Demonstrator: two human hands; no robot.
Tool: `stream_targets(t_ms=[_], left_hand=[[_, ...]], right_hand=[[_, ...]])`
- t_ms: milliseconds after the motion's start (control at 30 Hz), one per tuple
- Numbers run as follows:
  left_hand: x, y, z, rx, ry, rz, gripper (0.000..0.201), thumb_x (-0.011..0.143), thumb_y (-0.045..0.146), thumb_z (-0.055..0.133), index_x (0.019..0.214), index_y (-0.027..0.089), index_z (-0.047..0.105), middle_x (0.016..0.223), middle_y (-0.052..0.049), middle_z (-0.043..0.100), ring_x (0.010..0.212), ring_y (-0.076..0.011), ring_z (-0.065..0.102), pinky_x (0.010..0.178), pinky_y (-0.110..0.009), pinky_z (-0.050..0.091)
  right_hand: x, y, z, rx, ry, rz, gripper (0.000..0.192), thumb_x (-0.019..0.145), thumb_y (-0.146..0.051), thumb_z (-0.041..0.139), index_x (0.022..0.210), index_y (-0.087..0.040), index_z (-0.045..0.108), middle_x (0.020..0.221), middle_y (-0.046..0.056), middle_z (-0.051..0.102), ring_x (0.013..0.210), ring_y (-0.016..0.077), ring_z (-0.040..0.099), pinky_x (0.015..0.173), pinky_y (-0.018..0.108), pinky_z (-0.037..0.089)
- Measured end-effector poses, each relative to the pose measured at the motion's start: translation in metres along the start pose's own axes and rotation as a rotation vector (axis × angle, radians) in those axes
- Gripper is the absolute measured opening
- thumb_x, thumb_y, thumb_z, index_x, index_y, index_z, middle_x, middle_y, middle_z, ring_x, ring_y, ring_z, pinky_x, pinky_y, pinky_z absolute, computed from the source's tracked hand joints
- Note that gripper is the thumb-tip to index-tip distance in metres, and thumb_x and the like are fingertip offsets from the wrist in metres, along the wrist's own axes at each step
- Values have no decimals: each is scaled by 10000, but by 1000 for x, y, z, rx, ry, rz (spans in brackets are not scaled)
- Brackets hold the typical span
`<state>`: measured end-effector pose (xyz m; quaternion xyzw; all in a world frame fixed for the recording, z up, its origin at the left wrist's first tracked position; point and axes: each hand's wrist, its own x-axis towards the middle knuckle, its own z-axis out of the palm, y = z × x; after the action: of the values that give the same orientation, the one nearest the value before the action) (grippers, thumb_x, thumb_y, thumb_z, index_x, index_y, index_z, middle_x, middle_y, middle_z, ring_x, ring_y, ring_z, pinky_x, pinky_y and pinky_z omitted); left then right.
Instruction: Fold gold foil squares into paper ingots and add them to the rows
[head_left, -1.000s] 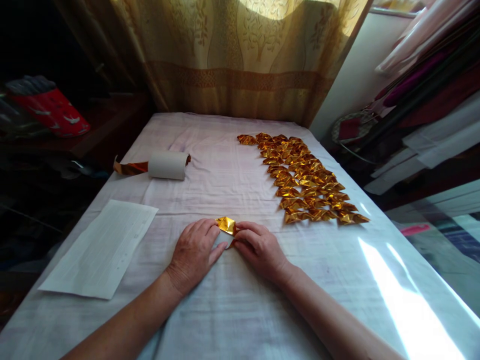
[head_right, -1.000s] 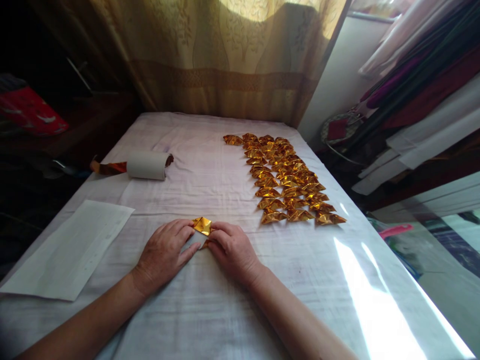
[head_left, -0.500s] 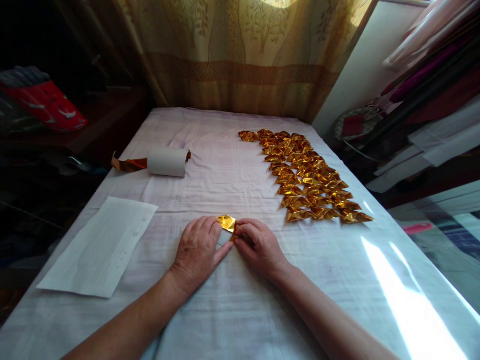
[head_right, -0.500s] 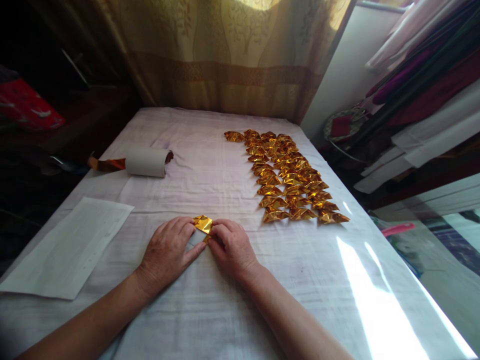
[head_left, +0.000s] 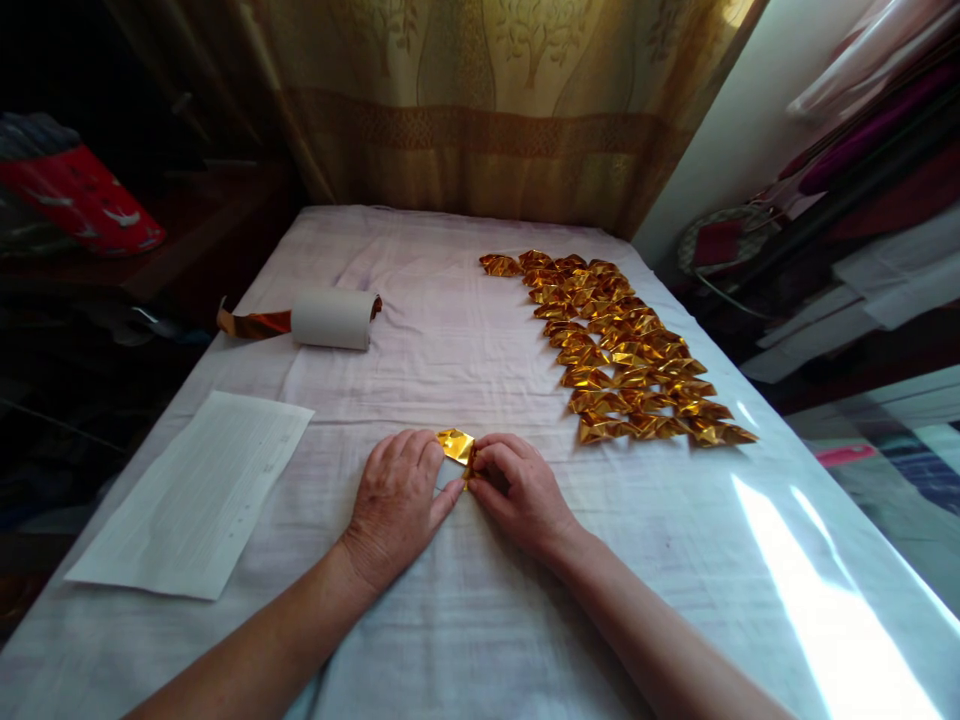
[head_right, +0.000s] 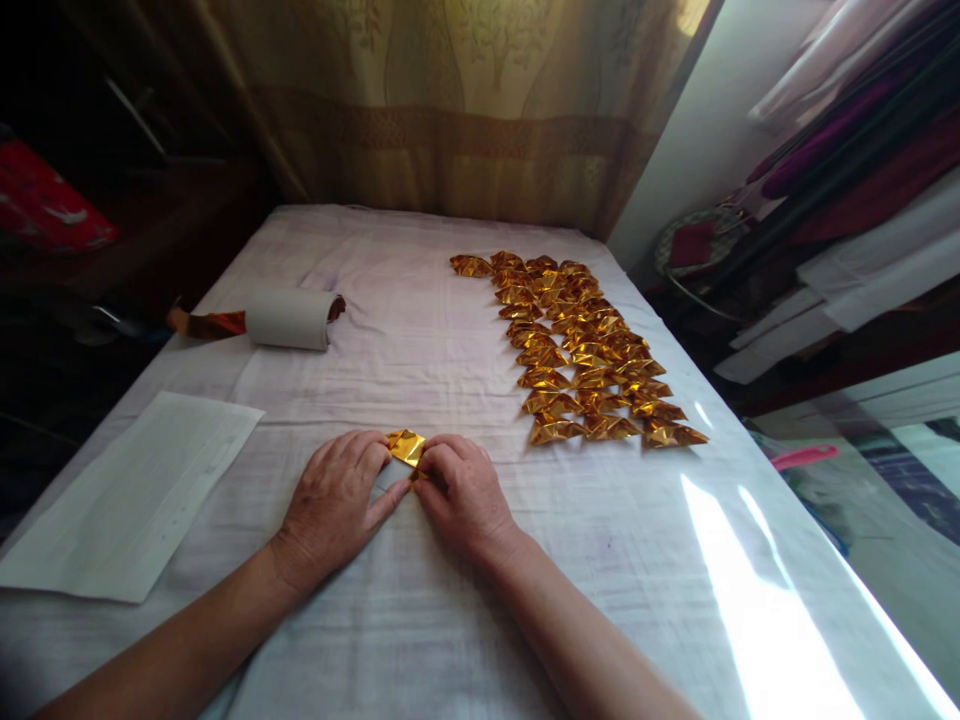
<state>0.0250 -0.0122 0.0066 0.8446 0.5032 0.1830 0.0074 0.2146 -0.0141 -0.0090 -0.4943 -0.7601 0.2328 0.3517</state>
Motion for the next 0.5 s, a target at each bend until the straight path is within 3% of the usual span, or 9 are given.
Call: stream_targets(t_ms=[167, 333, 433, 500], left_hand=[[0, 0, 1, 4, 4, 7, 236, 905, 371, 596, 1035, 175, 589, 1117, -133, 650, 1054, -297, 581, 931, -474, 468], [0, 0, 2, -13, 15, 5, 233, 889, 357, 624, 1021, 168, 593, 1103, -130, 656, 1050, -296, 585, 935, -478, 475], [0, -12, -1, -94, 19, 56, 214, 901, 353, 616, 1027, 181, 606, 1111, -109, 663, 1073, -281, 586, 963, -469, 467], [1, -27, -6, -197, -45, 151, 186, 912, 342, 608, 1040, 208, 623, 1155, -83, 663, 1110, -255, 582, 991, -445, 459]], right_hand=[[-2, 3, -3, 48, 4, -30, 157, 846, -95, 545, 899, -233, 597, 1045, 65, 679, 963, 197, 636, 850, 350, 509], [-7, -1, -1, -77, 14, -124, 155, 925, -119, 513, 953, -230, 618, 1079, 68, 715, 983, 209, 652, 869, 381, 514], [-10, -7, -2, -189, -22, -197, 164, 952, -164, 521, 1029, -229, 650, 1152, 83, 710, 1045, 229, 645, 932, 417, 511], [-10, -10, -4, -233, -44, -222, 162, 938, -183, 557, 1060, -219, 657, 1175, 91, 704, 1069, 242, 637, 956, 431, 510]])
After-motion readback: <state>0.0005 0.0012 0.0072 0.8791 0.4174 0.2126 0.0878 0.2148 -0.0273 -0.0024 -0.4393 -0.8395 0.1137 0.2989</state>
